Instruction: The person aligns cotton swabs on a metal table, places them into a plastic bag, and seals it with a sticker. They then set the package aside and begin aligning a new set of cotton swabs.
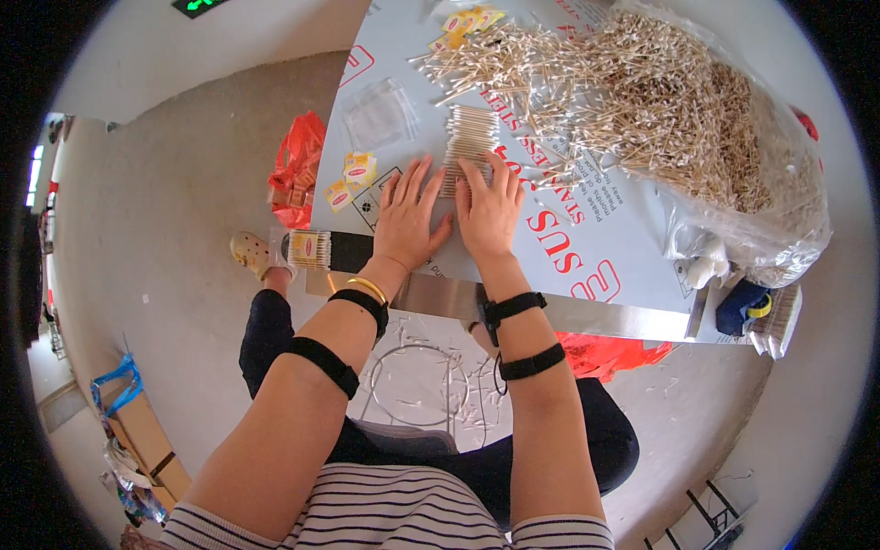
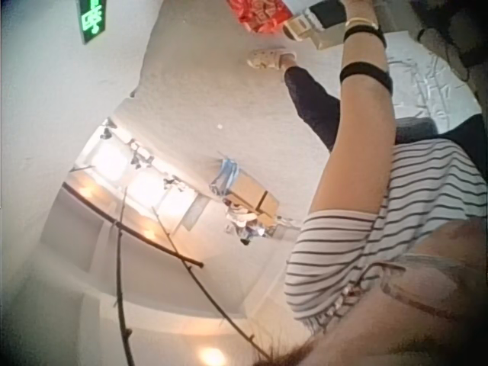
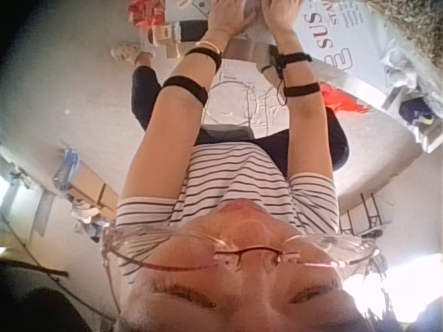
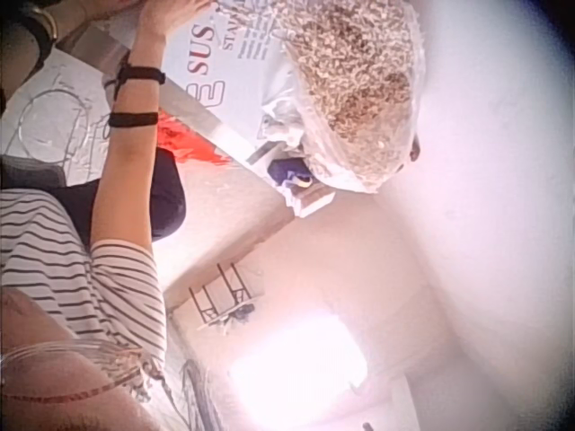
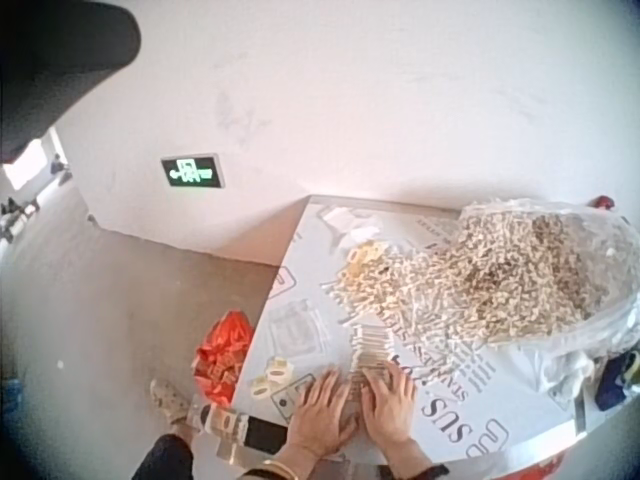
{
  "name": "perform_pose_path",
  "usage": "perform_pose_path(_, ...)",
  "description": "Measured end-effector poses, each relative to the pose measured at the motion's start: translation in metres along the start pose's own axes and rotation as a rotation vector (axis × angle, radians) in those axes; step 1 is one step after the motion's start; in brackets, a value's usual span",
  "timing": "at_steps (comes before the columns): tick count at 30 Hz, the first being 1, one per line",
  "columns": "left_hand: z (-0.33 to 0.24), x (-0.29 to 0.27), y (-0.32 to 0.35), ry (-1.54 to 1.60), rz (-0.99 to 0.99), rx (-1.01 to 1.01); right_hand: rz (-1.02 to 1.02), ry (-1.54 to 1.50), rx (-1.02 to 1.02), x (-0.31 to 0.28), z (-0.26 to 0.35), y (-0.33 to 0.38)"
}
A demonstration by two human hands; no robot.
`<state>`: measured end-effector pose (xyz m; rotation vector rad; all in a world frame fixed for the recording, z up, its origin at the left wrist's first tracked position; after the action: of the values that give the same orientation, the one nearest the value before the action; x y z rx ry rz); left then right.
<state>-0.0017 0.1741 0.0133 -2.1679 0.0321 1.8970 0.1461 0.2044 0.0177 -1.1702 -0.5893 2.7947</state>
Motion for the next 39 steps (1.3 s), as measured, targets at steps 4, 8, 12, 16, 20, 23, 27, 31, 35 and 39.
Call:
perform_pose_path(4, 0.001, 0.0, 0.0, 0.025, 0.0, 0.006, -0.006, -0.012, 0.006, 0.0, 0.0, -0.001)
perform_pose_path(8, 0.001, -0.001, 0.001, 0.003, 0.004, 0.008, -0.023, -0.02, 0.004, 0.0, -0.004, -0.007)
perform_pose_path(12, -0.001, -0.001, 0.001, -0.008, 0.009, 0.002, -0.005, 0.009, 0.011, 0.001, -0.007, -0.01)
perform_pose_path(16, 0.0, 0.0, 0.0, -0.014, 0.017, 0.007, 0.025, 0.017, 0.018, 0.0, -0.007, -0.012)
perform_pose_path(20, 0.0, 0.001, 0.001, -0.005, 0.011, 0.006, 0.031, 0.003, 0.024, -0.001, -0.007, -0.013)
perform_pose_path(23, 0.001, 0.001, 0.001, -0.005, 0.012, 0.003, 0.061, -0.013, 0.072, -0.001, -0.007, -0.017)
perform_pose_path(27, 0.0, 0.002, 0.001, -0.01, -0.002, 0.002, 0.061, -0.023, 0.033, -0.002, -0.006, -0.022)
perform_pose_path(31, 0.0, 0.004, 0.002, 0.0, 0.001, 0.004, 0.102, -0.007, 0.018, -0.003, -0.008, -0.029)
perform_pose_path(35, 0.0, 0.005, 0.002, -0.021, -0.017, 0.004, 0.139, -0.001, 0.05, -0.006, -0.008, -0.029)
perform_pose_path(39, 0.0, 0.003, 0.002, -0.02, -0.003, 0.002, 0.075, -0.146, 0.08, -0.017, -0.012, -0.016)
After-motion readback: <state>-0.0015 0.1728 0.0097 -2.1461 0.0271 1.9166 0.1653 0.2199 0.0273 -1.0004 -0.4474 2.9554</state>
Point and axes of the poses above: each hand's wrist, its own y-axis away from the middle knuckle, its own x-axis out of the palm, z = x × y, the point moved 2 cm from there along -y, towards the middle knuckle, and after that the axes turned 15 degrees about -y, right-handed, at the moved point
